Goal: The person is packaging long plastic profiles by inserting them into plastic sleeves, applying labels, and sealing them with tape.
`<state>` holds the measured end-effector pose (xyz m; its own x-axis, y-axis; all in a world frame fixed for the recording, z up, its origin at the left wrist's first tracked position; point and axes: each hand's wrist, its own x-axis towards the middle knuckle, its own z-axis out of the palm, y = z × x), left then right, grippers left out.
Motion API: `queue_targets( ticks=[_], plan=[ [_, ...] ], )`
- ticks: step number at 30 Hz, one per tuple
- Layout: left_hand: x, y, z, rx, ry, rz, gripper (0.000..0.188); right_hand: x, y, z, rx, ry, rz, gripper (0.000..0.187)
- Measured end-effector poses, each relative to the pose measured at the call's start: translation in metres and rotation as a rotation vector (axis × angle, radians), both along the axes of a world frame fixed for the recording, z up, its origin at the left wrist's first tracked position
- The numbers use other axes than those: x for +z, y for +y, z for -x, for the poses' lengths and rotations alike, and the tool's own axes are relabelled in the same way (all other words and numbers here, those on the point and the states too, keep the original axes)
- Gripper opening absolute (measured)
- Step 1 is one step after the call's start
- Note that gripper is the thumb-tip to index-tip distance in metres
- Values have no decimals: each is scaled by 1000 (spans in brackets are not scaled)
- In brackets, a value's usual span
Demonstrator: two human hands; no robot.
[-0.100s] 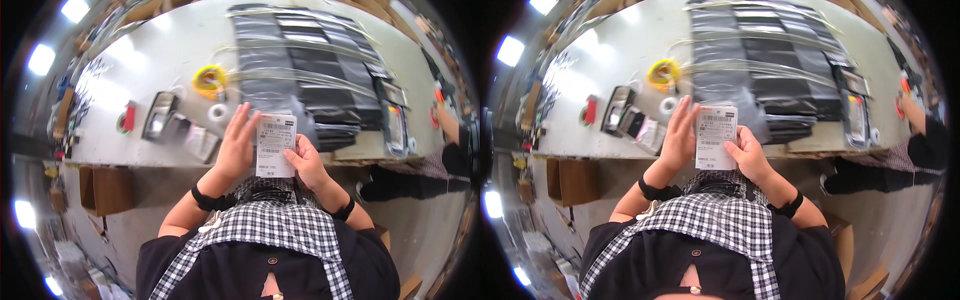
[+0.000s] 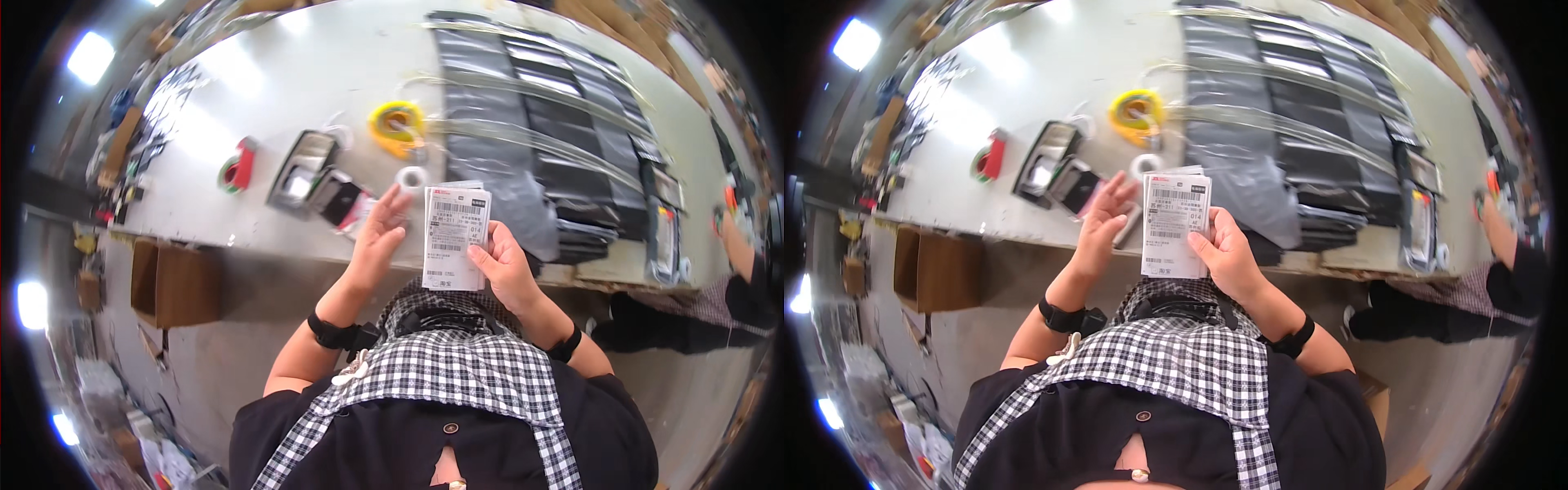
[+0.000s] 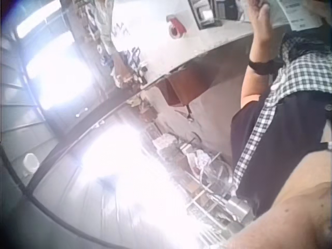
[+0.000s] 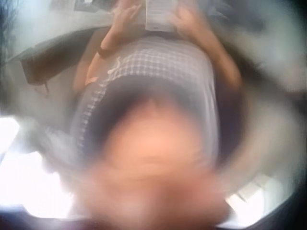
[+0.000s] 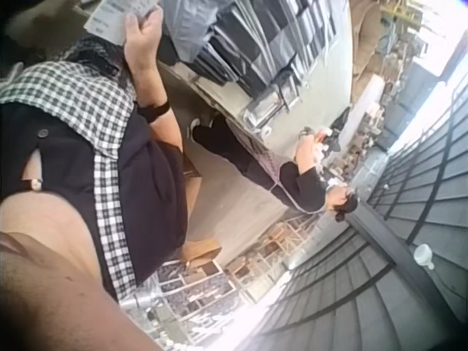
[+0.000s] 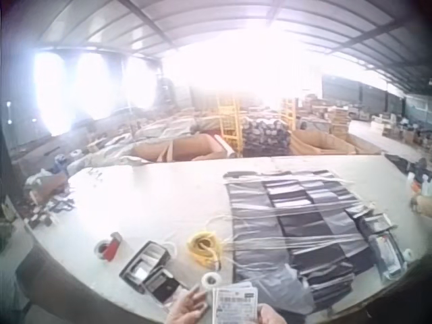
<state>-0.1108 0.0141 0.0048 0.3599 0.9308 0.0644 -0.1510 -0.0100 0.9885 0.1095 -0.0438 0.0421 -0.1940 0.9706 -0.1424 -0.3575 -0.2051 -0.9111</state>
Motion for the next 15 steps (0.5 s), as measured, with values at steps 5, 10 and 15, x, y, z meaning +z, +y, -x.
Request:
queue_targets(
  ticks=[5,10,15],
  plan=[
    [10,-23,64,0,-860,361,77,-1,40,102,500,-41,-73,32],
    [22,-58,128,92,-980,389,54,-10,62,157,1034,-347,-107,25],
    [24,-97,193,22,-972,439,51,8,104,182,1169,-468,-19,23]
  ],
)
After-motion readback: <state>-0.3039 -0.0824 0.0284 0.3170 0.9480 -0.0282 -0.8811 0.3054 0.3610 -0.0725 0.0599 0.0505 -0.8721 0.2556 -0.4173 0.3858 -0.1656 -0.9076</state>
